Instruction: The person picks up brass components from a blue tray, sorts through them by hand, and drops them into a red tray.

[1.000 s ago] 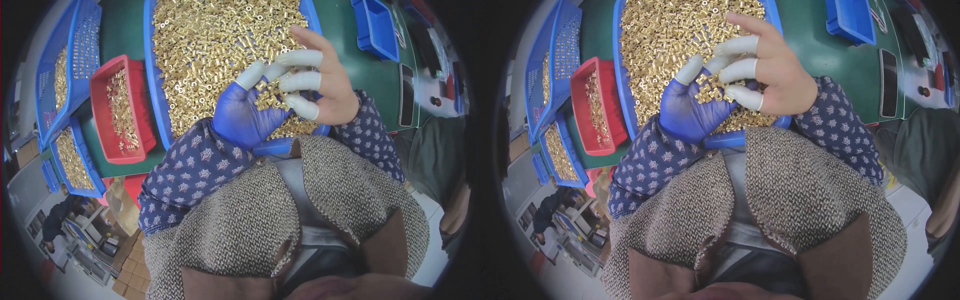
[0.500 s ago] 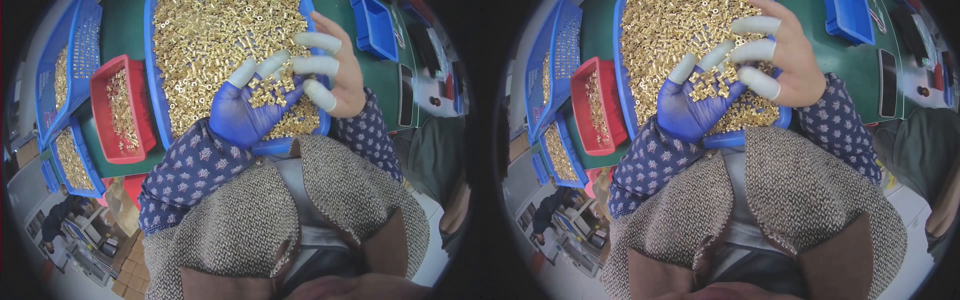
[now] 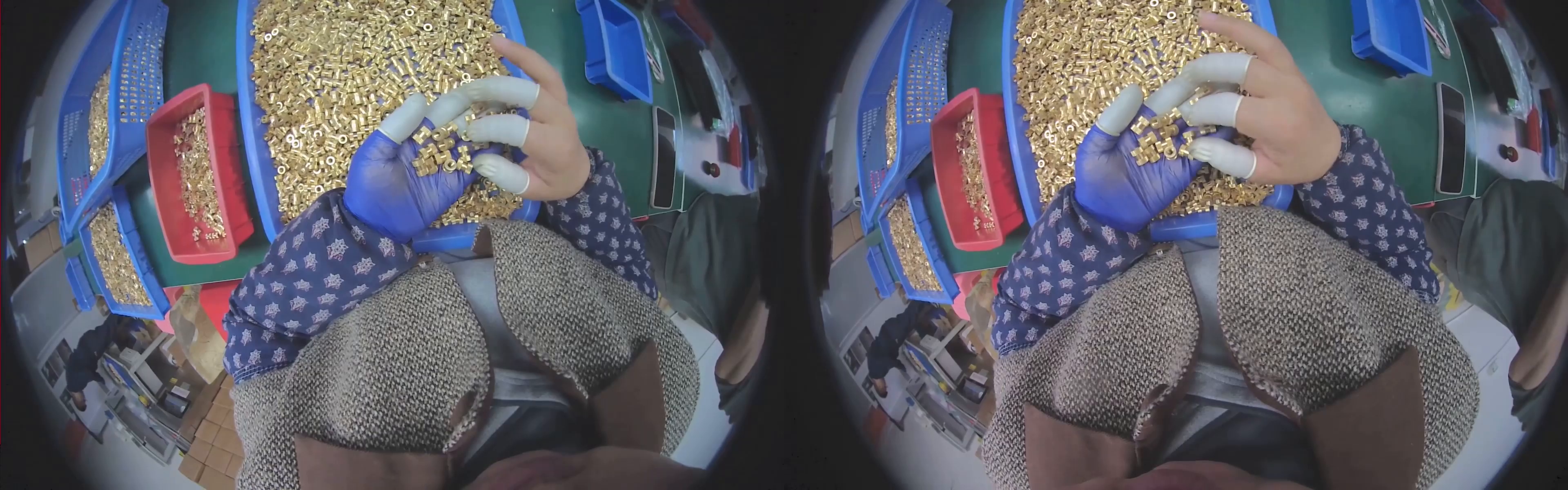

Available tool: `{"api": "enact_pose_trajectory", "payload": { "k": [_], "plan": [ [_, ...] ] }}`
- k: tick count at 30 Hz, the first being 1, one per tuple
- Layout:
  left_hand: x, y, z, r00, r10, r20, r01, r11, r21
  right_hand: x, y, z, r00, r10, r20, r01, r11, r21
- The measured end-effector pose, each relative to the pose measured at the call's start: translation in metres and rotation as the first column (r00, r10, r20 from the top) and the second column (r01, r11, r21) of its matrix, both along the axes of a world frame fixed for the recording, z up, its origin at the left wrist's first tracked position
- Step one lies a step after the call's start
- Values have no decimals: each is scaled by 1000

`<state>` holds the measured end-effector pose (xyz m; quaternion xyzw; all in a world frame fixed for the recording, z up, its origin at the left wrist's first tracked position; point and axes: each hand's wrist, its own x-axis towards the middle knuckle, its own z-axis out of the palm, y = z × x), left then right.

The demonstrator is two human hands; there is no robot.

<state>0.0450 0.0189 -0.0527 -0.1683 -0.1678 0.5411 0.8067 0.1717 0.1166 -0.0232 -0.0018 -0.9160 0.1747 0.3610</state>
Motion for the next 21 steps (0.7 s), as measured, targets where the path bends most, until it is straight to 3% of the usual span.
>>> {"api": "enact_pose_trajectory", "payload": {
  "k": [2, 5, 8, 11, 14, 20, 21],
  "plan": [
    [6, 3, -5, 995, -22, 100, 20, 1000, 22, -1, 1, 3, 999, 44, 12, -44, 999, -11],
    [-5, -1, 22, 972, -18, -236, -19, 988, -150, 1, 2, -3, 997, 74, -13, -74, 996, -58],
    [2, 3, 10, 998, -40, 48, 45, 993, -106, 2, 4, 2, 990, 139, -8, -139, 988, -62],
    [-4, -2, 21, 973, -93, -212, 72, 992, -109, -1, 2, -1, 984, 179, 19, -179, 984, -11],
    [-6, -1, 24, 954, -107, -281, 56, 982, -182, 0, 1, -1, 987, 157, 26, -156, 987, -21],
    [-3, -1, 13, 996, -91, 18, 92, 989, -112, 1, 0, 2, 998, 64, 28, -64, 998, 1],
    [-4, -1, 10, 997, -75, 6, 75, 992, -104, 0, 1, 1, 998, 65, 25, -65, 998, -3]
  ]
}}
